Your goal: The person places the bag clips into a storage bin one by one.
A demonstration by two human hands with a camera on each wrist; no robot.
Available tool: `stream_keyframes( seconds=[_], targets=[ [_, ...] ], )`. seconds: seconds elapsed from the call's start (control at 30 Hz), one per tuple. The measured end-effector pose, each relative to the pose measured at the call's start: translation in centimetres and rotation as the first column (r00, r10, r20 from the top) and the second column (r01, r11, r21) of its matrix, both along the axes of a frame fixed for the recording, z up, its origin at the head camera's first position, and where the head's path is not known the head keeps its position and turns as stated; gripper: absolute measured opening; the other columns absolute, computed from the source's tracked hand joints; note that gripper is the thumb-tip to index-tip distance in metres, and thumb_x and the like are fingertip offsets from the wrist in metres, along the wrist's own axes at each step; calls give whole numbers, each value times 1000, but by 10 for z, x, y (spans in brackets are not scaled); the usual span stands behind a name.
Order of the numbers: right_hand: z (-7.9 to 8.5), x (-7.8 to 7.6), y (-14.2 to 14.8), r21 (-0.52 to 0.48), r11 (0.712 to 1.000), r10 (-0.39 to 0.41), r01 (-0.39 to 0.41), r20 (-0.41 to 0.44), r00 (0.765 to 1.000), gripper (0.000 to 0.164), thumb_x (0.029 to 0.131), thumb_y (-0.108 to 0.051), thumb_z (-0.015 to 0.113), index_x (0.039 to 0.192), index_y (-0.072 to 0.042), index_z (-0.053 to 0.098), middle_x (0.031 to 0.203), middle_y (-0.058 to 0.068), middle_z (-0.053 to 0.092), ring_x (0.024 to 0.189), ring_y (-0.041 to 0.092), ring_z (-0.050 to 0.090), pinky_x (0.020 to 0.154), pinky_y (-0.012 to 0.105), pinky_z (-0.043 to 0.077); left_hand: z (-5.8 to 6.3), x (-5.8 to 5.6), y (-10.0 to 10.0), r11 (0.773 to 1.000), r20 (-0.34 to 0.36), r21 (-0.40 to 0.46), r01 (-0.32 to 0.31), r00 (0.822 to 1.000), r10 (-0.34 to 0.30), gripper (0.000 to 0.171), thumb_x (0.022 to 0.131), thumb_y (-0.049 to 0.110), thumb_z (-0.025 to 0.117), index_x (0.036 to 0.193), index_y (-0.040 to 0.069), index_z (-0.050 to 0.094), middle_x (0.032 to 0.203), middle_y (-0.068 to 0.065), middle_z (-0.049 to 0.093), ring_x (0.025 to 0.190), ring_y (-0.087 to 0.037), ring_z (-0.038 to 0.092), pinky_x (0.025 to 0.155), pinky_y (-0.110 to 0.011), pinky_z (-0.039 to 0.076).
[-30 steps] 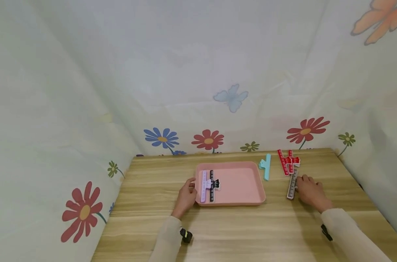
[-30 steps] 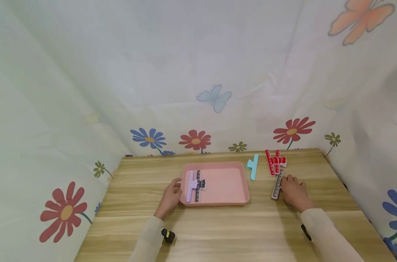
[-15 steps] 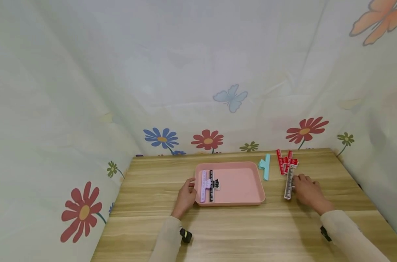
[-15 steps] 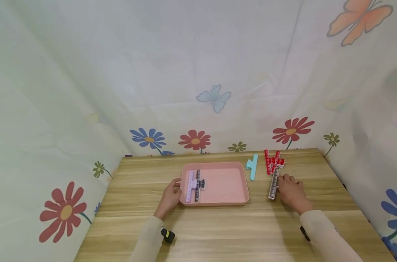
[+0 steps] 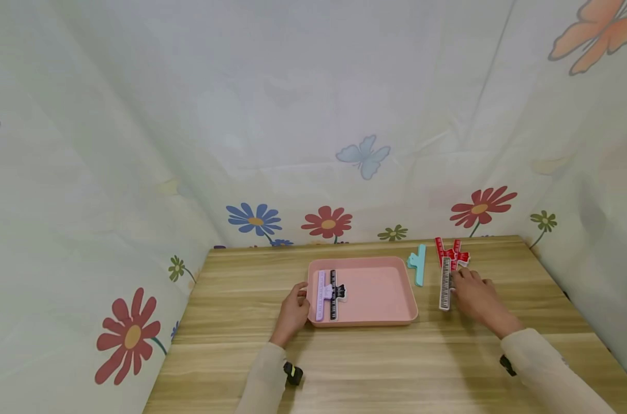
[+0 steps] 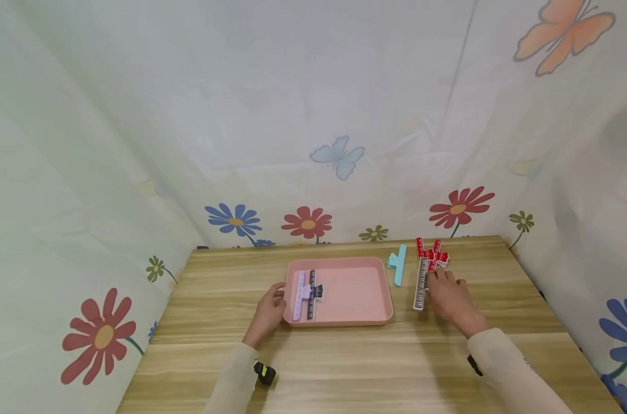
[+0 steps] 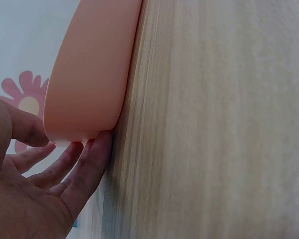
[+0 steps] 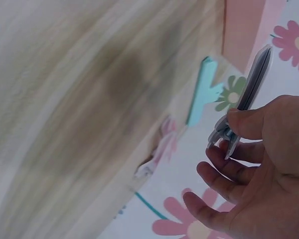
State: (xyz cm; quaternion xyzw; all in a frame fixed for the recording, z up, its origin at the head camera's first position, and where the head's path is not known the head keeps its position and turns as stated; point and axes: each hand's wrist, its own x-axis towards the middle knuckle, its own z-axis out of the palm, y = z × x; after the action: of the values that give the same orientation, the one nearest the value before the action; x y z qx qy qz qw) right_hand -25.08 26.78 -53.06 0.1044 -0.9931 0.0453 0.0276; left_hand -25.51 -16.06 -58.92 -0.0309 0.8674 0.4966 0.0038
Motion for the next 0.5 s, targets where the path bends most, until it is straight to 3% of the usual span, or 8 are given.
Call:
stream_keyframes(
  seconds=[0.5],
  targets=[
    [22, -1, -31, -21, 996, 80, -81, -61, 995, 45, 91, -21, 57, 128, 3, 47, 125, 25, 51, 118, 45, 46, 85, 67, 39, 0, 1, 0, 1000, 5, -8, -6, 1000, 6, 44, 92, 6, 46, 135, 14, 45, 119, -17, 58, 100, -24, 62, 70, -29, 53]
  ],
)
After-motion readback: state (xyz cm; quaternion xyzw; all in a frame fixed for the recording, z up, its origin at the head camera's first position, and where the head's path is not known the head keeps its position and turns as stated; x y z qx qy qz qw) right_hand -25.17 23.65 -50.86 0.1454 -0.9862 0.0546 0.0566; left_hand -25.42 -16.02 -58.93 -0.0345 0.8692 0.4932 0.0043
